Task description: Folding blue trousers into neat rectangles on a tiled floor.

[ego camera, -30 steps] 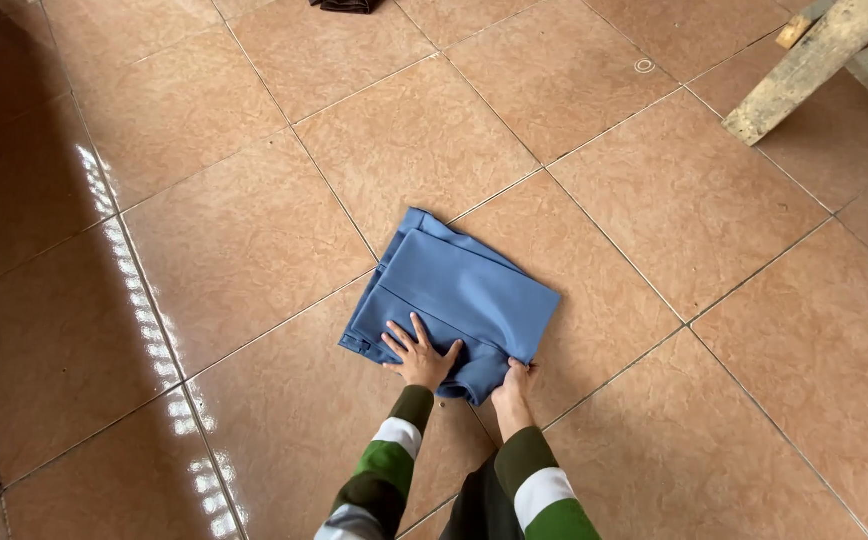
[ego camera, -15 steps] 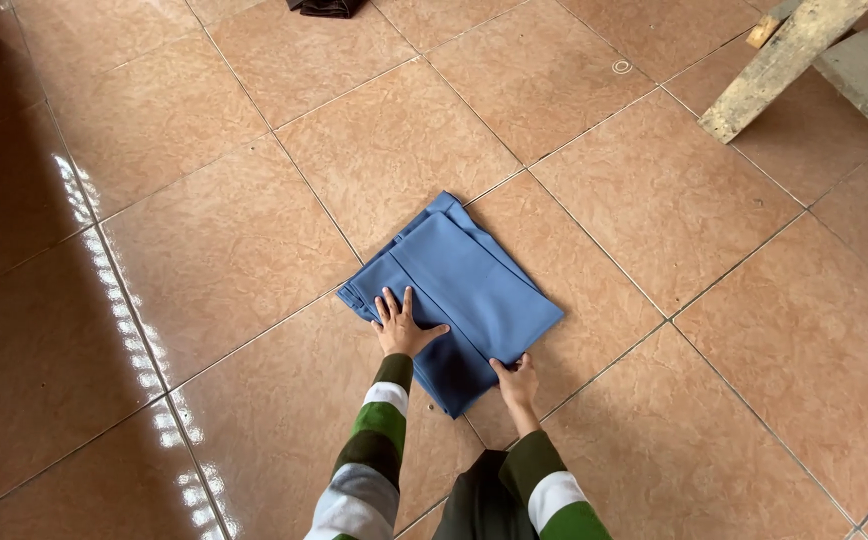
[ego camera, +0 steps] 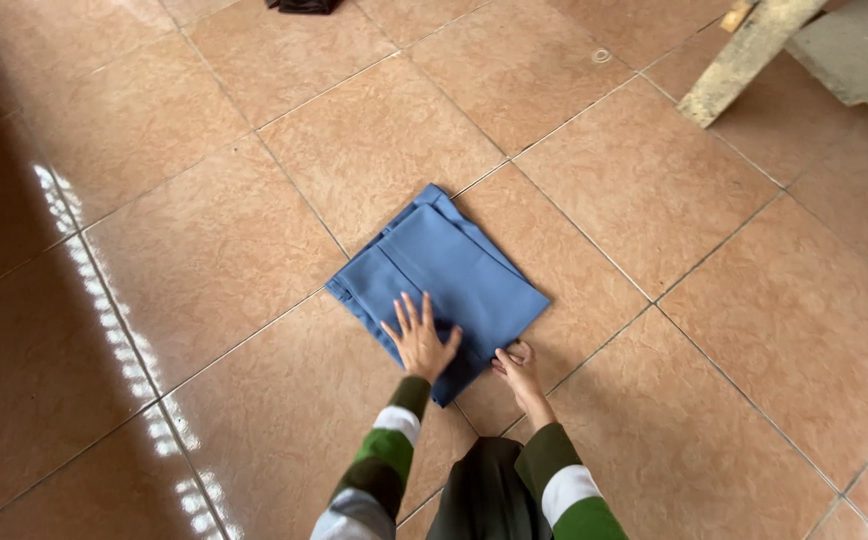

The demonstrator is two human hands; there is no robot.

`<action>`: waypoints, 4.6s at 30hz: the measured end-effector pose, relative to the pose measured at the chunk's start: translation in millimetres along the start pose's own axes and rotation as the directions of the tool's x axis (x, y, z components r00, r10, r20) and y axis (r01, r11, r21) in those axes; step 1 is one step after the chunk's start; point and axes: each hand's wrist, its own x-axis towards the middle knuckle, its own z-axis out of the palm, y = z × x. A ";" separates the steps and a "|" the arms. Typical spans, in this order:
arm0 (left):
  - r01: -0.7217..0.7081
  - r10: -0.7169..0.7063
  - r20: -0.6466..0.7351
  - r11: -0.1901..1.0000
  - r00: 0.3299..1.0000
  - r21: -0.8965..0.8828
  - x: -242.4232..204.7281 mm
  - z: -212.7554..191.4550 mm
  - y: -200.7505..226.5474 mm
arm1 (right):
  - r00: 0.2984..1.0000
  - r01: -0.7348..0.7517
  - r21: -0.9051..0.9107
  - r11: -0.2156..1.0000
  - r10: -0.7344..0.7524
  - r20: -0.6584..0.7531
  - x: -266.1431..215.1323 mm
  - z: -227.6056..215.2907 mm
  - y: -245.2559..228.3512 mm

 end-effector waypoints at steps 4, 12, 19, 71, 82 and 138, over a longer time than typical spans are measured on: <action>-0.105 0.102 0.128 0.994 0.987 0.015 -39.5 32.5 25.8 | 0.999 -0.033 -0.098 0.995 0.031 -0.024 -15.3 -42.6 -3.7; -0.035 0.002 0.261 0.992 0.965 0.124 -22.5 67.9 30.0 | 0.981 0.022 -0.088 0.996 -0.038 -0.190 -81.3 -280.8 32.6; -0.157 0.153 0.045 0.983 0.987 0.096 -19.8 135.4 70.5 | 0.848 0.060 0.081 0.995 -0.008 -0.530 -246.9 -504.3 101.4; -0.651 0.534 0.441 0.740 0.721 0.168 -310.7 236.7 247.8 | -0.284 -0.870 0.320 0.375 0.149 -0.947 -752.3 -742.9 291.3; -0.474 0.538 0.514 0.840 0.668 -0.264 -446.2 200.3 360.4 | -0.254 -0.778 0.312 0.545 0.182 -0.950 -753.8 -729.0 275.5; 0.742 0.624 0.765 0.588 -0.163 -0.322 -690.1 211.7 583.9 | 0.008 0.540 0.290 0.790 0.339 -0.941 -629.5 -599.8 199.0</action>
